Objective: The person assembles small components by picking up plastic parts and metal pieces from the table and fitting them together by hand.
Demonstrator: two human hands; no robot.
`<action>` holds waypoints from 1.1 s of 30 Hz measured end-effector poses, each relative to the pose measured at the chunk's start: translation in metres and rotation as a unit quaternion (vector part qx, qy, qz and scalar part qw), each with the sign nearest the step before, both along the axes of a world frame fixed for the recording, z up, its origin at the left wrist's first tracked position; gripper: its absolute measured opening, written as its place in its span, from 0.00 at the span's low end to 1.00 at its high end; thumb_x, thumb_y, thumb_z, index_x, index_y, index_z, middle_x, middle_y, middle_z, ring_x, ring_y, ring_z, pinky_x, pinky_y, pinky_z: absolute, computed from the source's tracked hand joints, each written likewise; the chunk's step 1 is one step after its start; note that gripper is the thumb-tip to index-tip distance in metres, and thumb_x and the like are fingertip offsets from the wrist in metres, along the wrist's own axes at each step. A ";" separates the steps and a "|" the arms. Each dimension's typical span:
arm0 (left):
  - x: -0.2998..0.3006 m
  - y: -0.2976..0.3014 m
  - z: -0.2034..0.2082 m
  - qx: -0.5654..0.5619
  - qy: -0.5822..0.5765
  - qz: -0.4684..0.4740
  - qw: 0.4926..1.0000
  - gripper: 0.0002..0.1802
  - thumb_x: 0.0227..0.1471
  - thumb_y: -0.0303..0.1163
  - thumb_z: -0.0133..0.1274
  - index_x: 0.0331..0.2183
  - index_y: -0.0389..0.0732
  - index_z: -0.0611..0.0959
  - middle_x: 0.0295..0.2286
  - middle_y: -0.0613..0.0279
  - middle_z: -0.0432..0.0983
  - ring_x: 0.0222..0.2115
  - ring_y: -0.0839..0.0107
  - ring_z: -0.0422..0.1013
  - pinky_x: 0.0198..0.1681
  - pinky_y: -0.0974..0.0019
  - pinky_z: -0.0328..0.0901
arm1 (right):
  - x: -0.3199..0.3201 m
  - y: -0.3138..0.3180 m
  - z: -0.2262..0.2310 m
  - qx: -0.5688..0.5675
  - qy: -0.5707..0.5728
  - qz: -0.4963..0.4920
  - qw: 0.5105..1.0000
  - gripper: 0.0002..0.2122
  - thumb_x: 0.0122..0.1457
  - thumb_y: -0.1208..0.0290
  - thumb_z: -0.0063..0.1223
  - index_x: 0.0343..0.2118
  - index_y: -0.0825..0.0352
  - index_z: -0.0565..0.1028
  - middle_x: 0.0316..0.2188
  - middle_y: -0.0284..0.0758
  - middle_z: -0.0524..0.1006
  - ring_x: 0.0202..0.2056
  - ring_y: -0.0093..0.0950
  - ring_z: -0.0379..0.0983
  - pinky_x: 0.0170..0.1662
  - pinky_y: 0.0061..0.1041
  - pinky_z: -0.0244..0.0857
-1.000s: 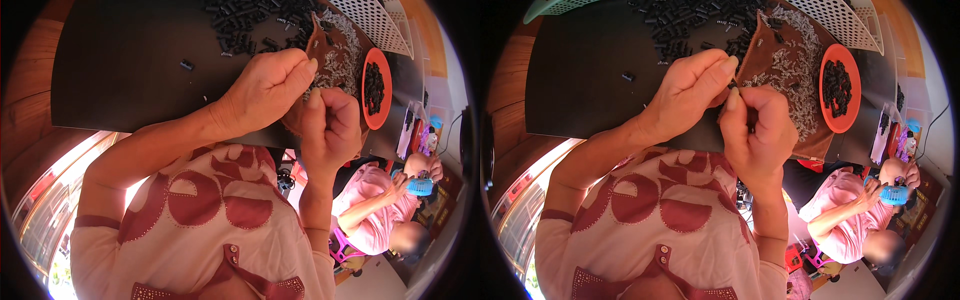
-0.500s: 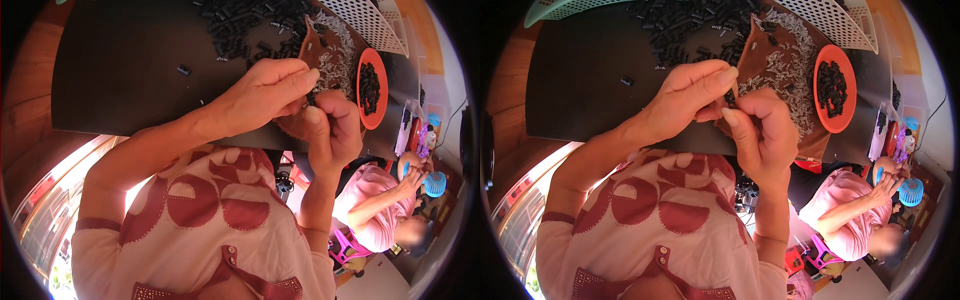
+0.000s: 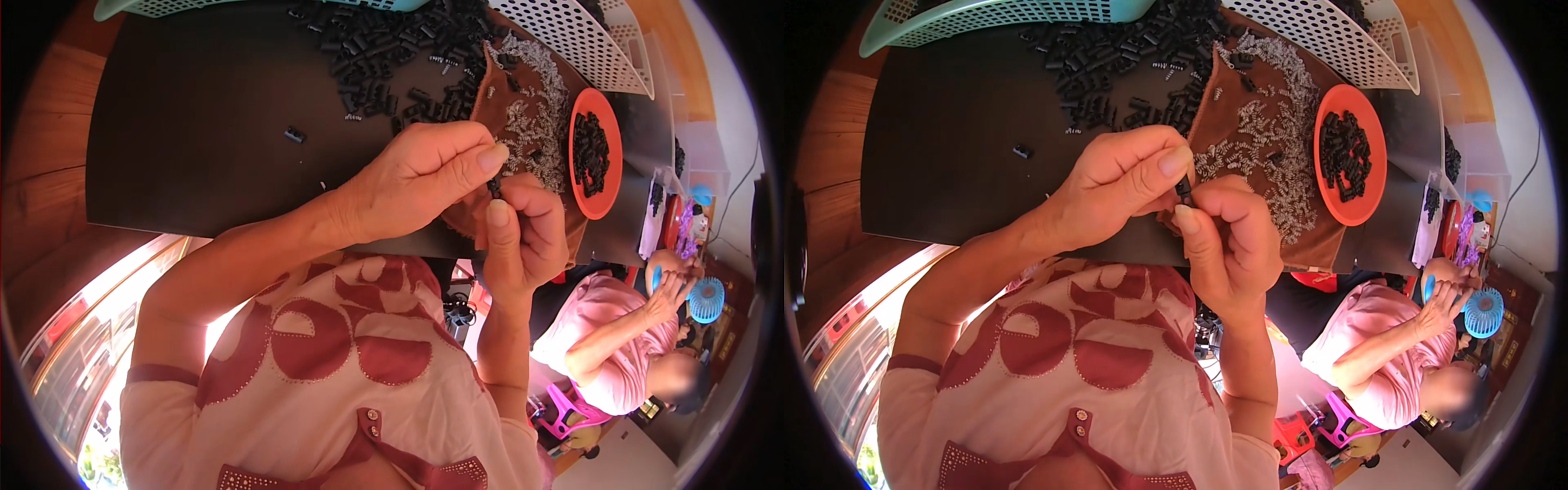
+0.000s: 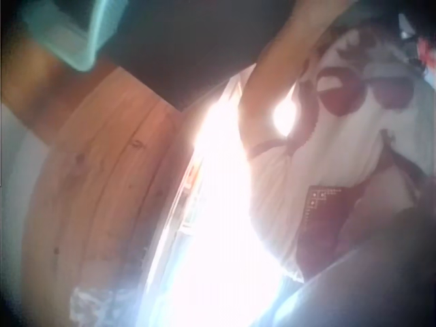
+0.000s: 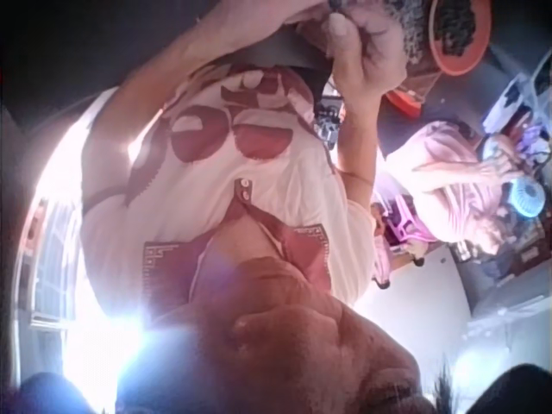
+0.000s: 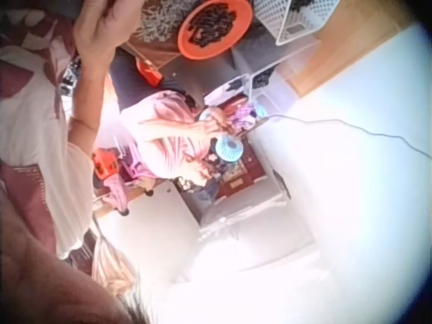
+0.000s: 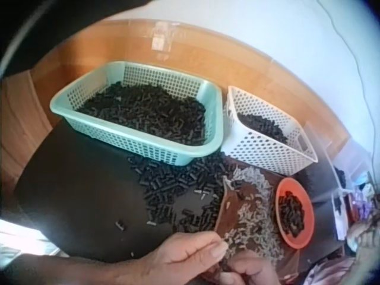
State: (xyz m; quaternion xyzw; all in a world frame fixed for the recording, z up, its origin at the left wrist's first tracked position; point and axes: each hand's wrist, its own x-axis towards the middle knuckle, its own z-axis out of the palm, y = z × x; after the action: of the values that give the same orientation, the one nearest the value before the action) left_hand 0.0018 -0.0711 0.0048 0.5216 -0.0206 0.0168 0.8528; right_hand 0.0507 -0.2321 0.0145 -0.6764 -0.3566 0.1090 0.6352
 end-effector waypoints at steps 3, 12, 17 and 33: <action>0.004 0.000 -0.004 -0.005 -0.007 -0.004 1.000 0.17 0.63 0.40 0.44 0.28 0.37 0.74 0.18 0.75 0.61 0.19 0.86 0.56 0.19 0.79 0.52 | 0.008 0.003 -0.004 0.031 -0.061 -0.002 0.998 0.06 0.58 0.81 0.53 0.36 0.73 0.68 0.26 0.35 0.71 0.24 0.18 0.65 0.25 0.15 0.59; 0.007 0.002 -0.005 -0.077 0.048 -0.034 0.995 0.18 0.61 0.43 0.48 0.28 0.37 0.76 0.17 0.71 0.67 0.14 0.87 0.55 0.15 0.80 0.49 | 0.030 0.003 0.009 -0.085 -0.186 0.024 0.979 0.19 0.50 0.69 0.64 0.44 0.71 0.74 0.24 0.31 0.67 0.20 0.19 0.62 0.23 0.18 0.56; 0.007 0.001 -0.004 -0.087 0.068 -0.036 0.993 0.19 0.60 0.43 0.49 0.27 0.37 0.76 0.17 0.69 0.67 0.13 0.86 0.56 0.14 0.80 0.49 | 0.030 0.003 0.006 -0.073 -0.187 0.030 0.979 0.19 0.52 0.68 0.62 0.44 0.72 0.74 0.23 0.31 0.67 0.20 0.20 0.61 0.23 0.20 0.55; 0.009 0.001 -0.001 -0.089 0.119 -0.032 0.988 0.18 0.59 0.41 0.51 0.26 0.36 0.77 0.16 0.69 0.68 0.14 0.86 0.57 0.14 0.80 0.49 | 0.033 0.002 0.000 -0.039 -0.170 0.050 0.983 0.14 0.53 0.76 0.60 0.42 0.74 0.72 0.23 0.32 0.67 0.21 0.20 0.62 0.24 0.20 0.56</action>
State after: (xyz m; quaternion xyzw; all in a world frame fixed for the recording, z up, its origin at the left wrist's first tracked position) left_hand 0.0113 -0.0704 0.0037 0.4408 0.0657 -0.0705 0.8924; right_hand 0.0836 -0.2305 0.0146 -0.6907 -0.4882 0.0385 0.5320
